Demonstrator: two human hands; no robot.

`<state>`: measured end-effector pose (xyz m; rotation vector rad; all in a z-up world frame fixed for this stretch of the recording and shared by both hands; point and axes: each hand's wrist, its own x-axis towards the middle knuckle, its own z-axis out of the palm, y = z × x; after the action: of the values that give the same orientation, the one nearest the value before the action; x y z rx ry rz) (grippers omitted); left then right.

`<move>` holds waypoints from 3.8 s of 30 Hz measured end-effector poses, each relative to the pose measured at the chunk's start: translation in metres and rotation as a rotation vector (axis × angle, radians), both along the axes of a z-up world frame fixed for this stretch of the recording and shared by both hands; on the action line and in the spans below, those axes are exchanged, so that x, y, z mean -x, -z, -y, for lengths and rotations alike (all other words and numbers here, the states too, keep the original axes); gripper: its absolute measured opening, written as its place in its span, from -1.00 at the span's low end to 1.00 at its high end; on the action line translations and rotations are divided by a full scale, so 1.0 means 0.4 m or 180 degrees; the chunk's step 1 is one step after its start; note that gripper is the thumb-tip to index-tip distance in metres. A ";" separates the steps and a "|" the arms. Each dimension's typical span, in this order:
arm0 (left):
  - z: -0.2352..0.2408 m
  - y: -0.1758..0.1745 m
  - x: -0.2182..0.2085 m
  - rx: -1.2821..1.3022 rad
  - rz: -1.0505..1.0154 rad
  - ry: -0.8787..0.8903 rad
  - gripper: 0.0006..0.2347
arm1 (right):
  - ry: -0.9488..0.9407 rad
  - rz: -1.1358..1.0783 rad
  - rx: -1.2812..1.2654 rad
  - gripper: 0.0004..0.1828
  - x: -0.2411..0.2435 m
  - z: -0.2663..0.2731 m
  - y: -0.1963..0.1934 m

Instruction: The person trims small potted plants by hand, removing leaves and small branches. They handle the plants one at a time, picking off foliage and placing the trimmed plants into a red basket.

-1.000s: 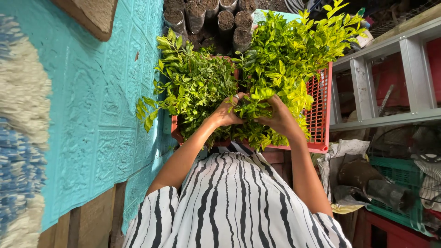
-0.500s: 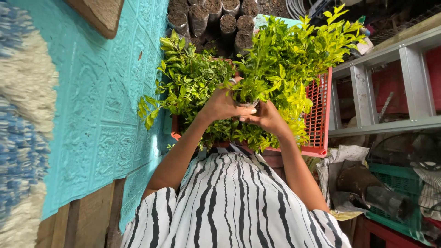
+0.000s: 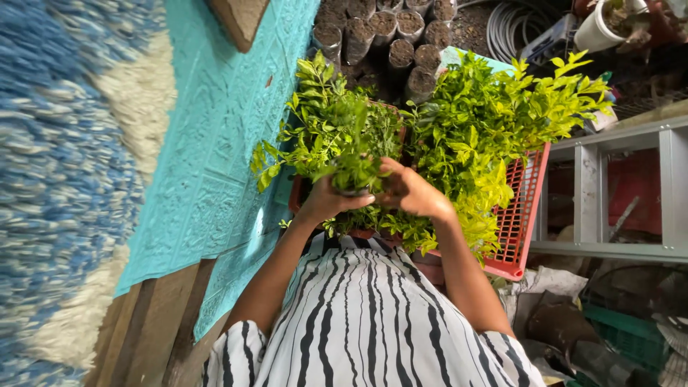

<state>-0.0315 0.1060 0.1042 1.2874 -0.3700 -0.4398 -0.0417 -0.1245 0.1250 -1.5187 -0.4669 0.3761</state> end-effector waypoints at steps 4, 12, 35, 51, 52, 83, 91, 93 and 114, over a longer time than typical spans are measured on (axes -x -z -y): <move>-0.084 0.063 0.047 -0.0111 -0.0079 -0.0387 -0.37 | 0.0825 0.0298 0.1158 -0.60 -0.163 -0.022 -0.030; -0.142 0.061 0.131 -0.0876 -0.0024 -0.0612 -0.34 | 0.0138 0.2590 0.2673 -0.68 -0.497 -0.199 0.174; -0.095 0.123 0.092 -0.0137 -0.0045 -0.0285 -0.50 | 0.1141 0.1921 0.2120 -0.85 -0.300 0.097 -0.150; -0.111 -0.052 0.045 -0.0277 0.0190 -0.0512 -0.42 | 0.1072 0.1116 0.1403 -0.72 -0.341 0.065 0.007; -0.107 -0.073 0.049 -0.0274 0.0186 -0.0515 -0.42 | 0.1068 0.1114 0.1406 -0.72 -0.358 0.086 0.049; -0.152 -0.013 0.096 -0.0636 -0.0288 -0.0813 -0.40 | 0.2020 0.1273 0.1061 -0.69 -0.240 0.040 -0.096; -0.168 -0.004 0.093 -0.0738 0.0103 -0.0841 -0.34 | 0.2683 0.2515 0.1259 -0.60 -0.147 -0.066 -0.145; -0.169 -0.003 0.092 -0.0491 0.0179 -0.0869 -0.34 | 0.2490 0.2682 0.1646 -0.50 -0.110 -0.096 -0.044; -0.076 0.075 0.006 0.0324 -0.0578 0.0020 -0.35 | 0.2541 -0.0714 0.0790 -0.58 -0.105 0.004 0.233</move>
<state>-0.0340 0.1363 0.0741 1.1379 -0.2405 -0.5324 0.0003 -0.1263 0.0319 -1.7421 0.3843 -0.0318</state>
